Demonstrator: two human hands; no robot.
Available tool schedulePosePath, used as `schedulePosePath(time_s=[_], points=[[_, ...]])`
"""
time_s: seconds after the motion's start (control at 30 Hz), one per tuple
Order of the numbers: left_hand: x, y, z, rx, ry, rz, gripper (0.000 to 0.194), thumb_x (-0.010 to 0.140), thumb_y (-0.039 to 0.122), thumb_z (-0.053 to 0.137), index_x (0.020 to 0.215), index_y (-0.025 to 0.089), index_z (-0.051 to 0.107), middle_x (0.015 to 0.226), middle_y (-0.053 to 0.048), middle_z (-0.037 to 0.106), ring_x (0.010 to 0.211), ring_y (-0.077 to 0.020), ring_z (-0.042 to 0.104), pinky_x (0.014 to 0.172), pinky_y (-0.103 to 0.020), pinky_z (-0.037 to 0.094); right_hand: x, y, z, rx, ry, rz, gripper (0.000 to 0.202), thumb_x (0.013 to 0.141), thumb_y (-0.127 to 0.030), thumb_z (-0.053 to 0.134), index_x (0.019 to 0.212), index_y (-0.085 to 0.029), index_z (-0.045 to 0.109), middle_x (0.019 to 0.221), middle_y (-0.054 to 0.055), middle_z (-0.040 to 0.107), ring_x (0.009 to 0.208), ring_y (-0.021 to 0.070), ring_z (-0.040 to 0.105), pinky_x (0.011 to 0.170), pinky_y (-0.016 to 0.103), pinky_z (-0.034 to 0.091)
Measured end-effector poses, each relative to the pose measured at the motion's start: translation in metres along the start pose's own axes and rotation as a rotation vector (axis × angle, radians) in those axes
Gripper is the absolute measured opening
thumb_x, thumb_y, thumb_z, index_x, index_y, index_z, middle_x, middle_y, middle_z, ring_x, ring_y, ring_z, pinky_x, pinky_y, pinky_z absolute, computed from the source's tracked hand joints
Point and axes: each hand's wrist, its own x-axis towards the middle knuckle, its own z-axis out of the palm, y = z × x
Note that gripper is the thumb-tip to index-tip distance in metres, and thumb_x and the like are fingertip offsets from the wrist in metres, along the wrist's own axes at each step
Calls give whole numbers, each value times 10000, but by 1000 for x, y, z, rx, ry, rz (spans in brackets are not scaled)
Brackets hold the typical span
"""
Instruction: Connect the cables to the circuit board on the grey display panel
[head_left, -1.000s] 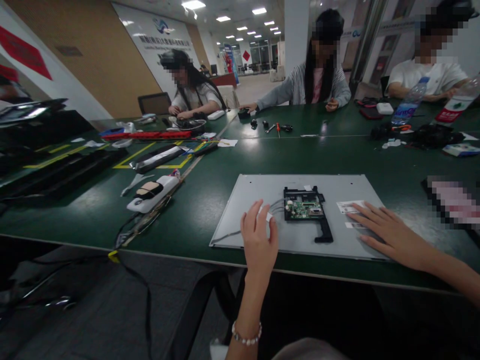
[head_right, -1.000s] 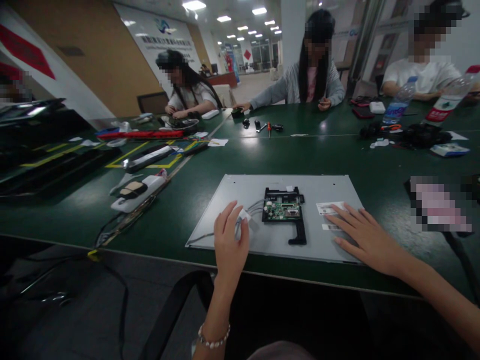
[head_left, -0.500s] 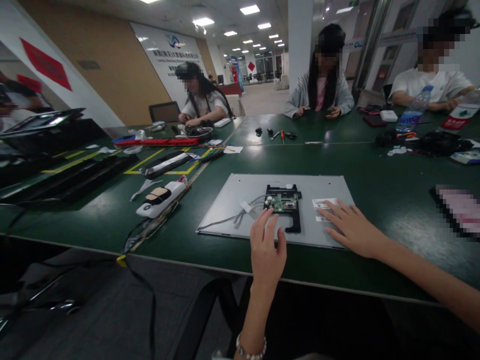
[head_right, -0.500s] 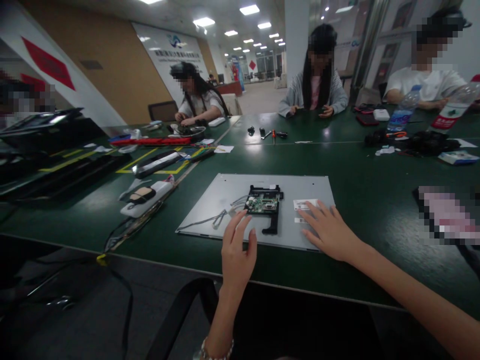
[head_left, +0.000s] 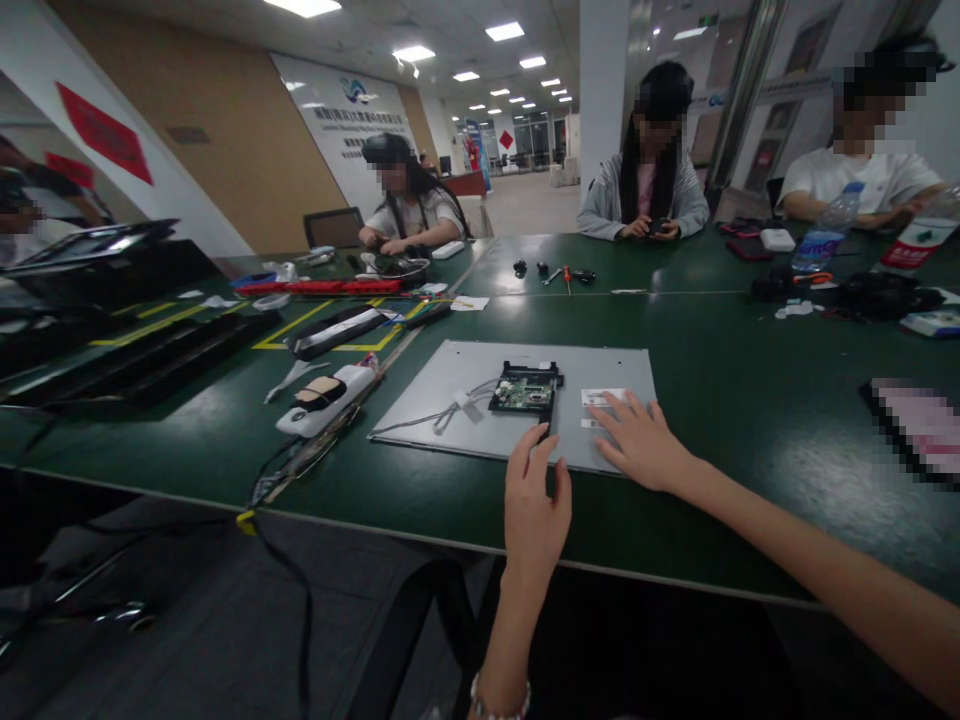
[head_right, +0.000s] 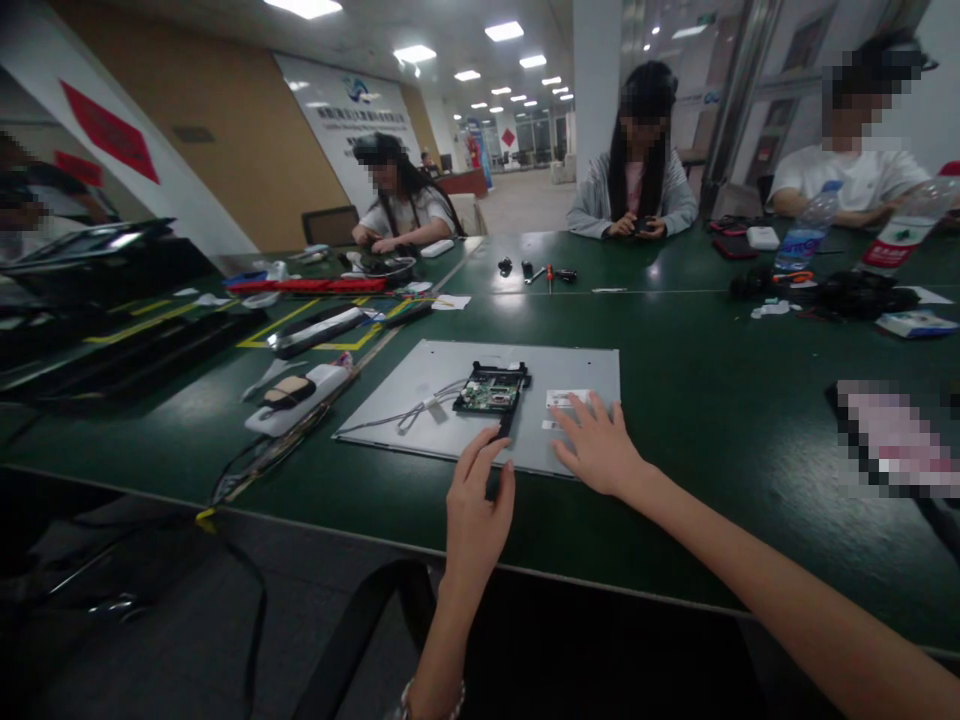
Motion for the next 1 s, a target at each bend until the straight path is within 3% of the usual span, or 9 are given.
schedulePosePath(time_s=[0.23,0.37,0.57,0.67,0.8,1.0], points=[[-1,0,1,-69,-29,-55,270,941,165,476,1187,210,579,1295,-107,592,1258,-223,540,1086,-419,448,19,-21,-2,24,-6,28,602,981,-505,264,1520,-249,340,1616,116,238,1461,399,171,1116,641,169],[12,-10,-3,3,-109,-42,297,936,175,467,1215,201,565,1302,-111,584,1264,-225,532,1101,-419,431,23,-24,1,39,11,33,603,981,-519,257,1518,-257,341,1613,112,246,1461,391,176,1118,639,162],[56,-58,-19,336,-383,100,611,866,296,599,1433,195,393,1543,-135,350,1460,-329,248,1160,-532,300,21,-24,1,59,37,32,604,983,-525,254,1512,-254,356,1607,100,269,1463,373,184,1128,615,164],[74,-82,-20,432,-549,140,666,867,370,606,1463,195,364,1596,-138,248,1481,-356,169,1150,-553,287,21,-24,-1,74,33,29,593,985,-516,259,1506,-256,369,1605,97,276,1465,366,186,1132,608,165],[95,-105,-12,446,-680,164,686,898,467,550,1482,176,341,1572,-163,297,1455,-336,266,1145,-503,305,21,-24,-4,84,18,28,589,983,-515,276,1506,-260,370,1609,89,268,1469,360,177,1140,607,147],[128,-132,4,444,-663,126,706,912,487,510,1498,147,312,1553,-190,322,1402,-318,376,1128,-442,332,22,-21,-5,105,-16,17,617,985,-551,237,1522,-263,334,1622,88,230,1477,355,155,1144,607,144]])
